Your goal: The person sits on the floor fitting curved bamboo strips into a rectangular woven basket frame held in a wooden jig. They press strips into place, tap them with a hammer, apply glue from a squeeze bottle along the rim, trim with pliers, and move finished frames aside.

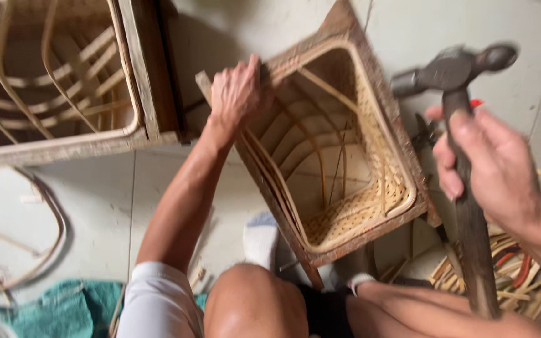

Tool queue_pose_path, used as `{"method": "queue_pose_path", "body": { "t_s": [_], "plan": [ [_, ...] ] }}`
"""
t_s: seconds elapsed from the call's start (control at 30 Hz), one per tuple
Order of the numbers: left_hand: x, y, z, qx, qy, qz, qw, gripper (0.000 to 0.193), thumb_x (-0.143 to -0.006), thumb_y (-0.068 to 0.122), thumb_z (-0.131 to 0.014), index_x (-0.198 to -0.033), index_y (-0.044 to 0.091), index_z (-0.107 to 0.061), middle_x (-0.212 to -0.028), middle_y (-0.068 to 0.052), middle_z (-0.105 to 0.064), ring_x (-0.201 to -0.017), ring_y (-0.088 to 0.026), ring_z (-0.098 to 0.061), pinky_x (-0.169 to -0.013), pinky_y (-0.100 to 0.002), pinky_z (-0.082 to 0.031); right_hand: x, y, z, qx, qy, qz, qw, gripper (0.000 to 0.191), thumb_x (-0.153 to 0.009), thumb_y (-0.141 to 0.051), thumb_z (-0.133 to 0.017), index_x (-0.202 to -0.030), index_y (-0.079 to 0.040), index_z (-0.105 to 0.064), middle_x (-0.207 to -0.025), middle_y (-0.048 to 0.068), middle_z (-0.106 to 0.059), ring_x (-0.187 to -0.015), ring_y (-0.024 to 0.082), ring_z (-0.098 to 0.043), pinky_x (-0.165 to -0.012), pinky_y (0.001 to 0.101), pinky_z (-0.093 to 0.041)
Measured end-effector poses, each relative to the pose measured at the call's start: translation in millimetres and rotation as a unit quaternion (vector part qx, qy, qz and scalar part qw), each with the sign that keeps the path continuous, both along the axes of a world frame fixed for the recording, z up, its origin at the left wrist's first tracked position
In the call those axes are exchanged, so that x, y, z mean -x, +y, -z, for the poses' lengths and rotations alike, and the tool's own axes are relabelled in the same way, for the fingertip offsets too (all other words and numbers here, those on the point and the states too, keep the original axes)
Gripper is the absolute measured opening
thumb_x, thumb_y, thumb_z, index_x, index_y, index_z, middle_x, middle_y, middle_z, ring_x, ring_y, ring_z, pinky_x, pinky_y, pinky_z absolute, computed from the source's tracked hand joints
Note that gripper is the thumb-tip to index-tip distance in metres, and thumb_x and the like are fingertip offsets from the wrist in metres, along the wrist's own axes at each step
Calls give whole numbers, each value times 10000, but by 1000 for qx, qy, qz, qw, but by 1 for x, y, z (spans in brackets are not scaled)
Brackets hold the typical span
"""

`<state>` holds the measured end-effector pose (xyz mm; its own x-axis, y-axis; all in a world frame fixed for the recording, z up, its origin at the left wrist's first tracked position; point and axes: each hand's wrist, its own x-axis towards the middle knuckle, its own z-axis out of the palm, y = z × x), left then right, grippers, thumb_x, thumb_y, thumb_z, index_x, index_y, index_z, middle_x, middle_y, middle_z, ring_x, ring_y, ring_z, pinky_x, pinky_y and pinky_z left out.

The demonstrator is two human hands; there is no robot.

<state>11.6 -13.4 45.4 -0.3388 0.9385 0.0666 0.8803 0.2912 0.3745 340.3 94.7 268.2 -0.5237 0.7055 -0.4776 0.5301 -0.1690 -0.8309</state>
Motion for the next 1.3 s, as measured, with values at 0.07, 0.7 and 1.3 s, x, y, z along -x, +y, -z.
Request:
{"method": "queue_pose_path", "body": {
  "t_s": [0.07, 0.7, 1.3],
  "plan": [
    [0, 3, -4, 50, -18, -16, 998, 591, -956, 603, -660, -1027, 23, -571, -749, -201, -689, -640, -363, -707, -552, -486, -552, -4, -8, -12, 0, -57, 16, 998, 396, -1106, -273, -400, -1324, 11, -569, -719, 60, -532, -491, 123, -492, -444, 286, -426],
    [-42, -41, -3, 14, -87, -90, 992, 510, -896, 462, -724, -1002, -8, -560, -863, -251, -713, -798, -437, -712, -699, -520, -574, 60, -120, 142, 361, 367, 281, 810, 368, -1086, -431, -505, -1202, -93, -596, -676, -76, -457, -468, 23, -367, -431, 197, -318],
    [-42, -136, -20, 79, -95, -54, 991, 390, -939, 346, -729, -939, 6, -539, -790, -235, -708, -727, -430, -697, -660, -518, -551, 107, -198, 176, 506, 457, 326, 655, 402, -1089, -471, -483, -1074, -85, -596, -590, -102, -379, -425, 24, -320, -392, 202, -299]
  ]
}}
